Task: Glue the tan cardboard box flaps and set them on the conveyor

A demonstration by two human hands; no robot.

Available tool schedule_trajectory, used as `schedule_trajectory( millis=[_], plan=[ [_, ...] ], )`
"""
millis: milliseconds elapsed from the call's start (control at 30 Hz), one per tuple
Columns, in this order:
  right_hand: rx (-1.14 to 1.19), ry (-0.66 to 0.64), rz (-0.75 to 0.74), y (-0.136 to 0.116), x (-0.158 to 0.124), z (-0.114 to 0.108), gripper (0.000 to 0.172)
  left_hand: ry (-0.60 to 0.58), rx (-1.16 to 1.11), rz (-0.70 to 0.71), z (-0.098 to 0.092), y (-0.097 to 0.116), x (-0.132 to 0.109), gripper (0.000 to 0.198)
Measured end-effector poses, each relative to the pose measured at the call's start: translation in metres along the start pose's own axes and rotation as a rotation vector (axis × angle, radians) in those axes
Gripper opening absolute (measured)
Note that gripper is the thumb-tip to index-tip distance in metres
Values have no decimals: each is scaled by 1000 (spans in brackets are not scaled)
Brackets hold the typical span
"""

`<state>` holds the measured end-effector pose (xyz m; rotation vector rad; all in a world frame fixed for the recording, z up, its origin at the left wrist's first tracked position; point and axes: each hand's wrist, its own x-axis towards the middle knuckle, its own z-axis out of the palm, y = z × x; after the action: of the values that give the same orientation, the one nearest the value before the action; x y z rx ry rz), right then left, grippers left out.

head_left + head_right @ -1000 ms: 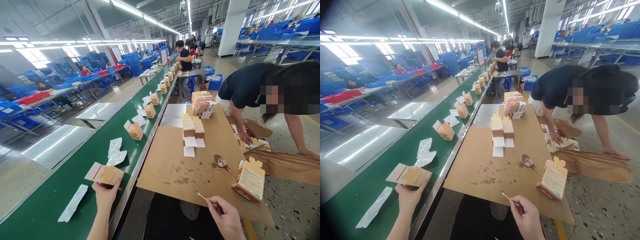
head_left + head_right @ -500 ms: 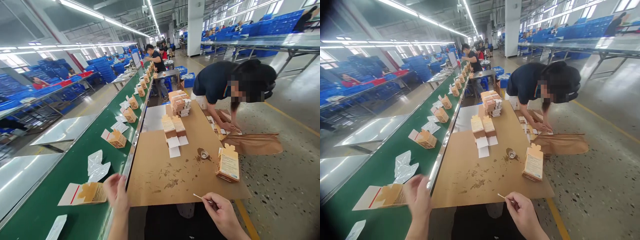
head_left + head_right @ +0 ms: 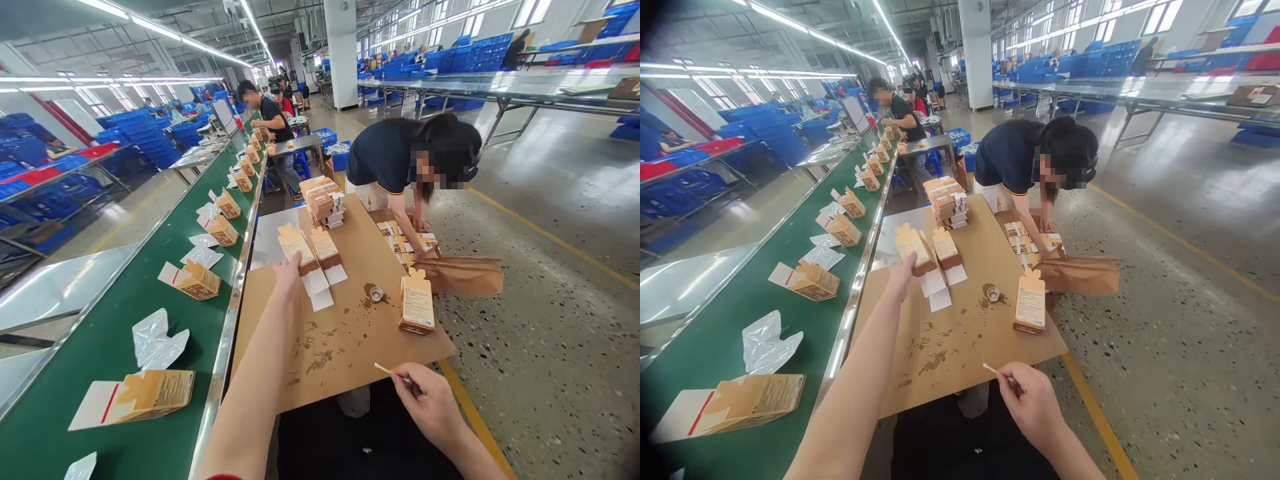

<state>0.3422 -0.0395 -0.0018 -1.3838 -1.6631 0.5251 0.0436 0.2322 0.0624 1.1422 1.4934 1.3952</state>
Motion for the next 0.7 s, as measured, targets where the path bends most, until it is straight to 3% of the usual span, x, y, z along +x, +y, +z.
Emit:
schedule_trajectory(
  millis=[100, 200, 333, 433, 500, 600, 700],
  plan=[
    [-185, -38, -100, 3, 48, -20, 35, 41, -134, -13, -23, -4, -27, 55],
    [-462, -160, -39, 10, 111, -30, 32, 36, -362, -40, -51, -16, -80, 71],
    [-667, -383, 73, 19, 168, -25, 30, 83, -419, -282, -83, -45, -158, 80],
    [-749, -447, 68, 26, 180, -20, 29, 97, -418, -430, -101, -65, -200, 83],
    [-790, -453, 58, 31, 182, -20, 30, 102, -432, -457, -110, -73, -216, 86],
    [-783, -392, 29, 36, 178, -27, 30, 114, -443, -460, -116, -77, -224, 91],
    [-615, -263, -42, 32, 157, -27, 27, 115, -390, -425, -114, -77, -221, 92]
  ],
)
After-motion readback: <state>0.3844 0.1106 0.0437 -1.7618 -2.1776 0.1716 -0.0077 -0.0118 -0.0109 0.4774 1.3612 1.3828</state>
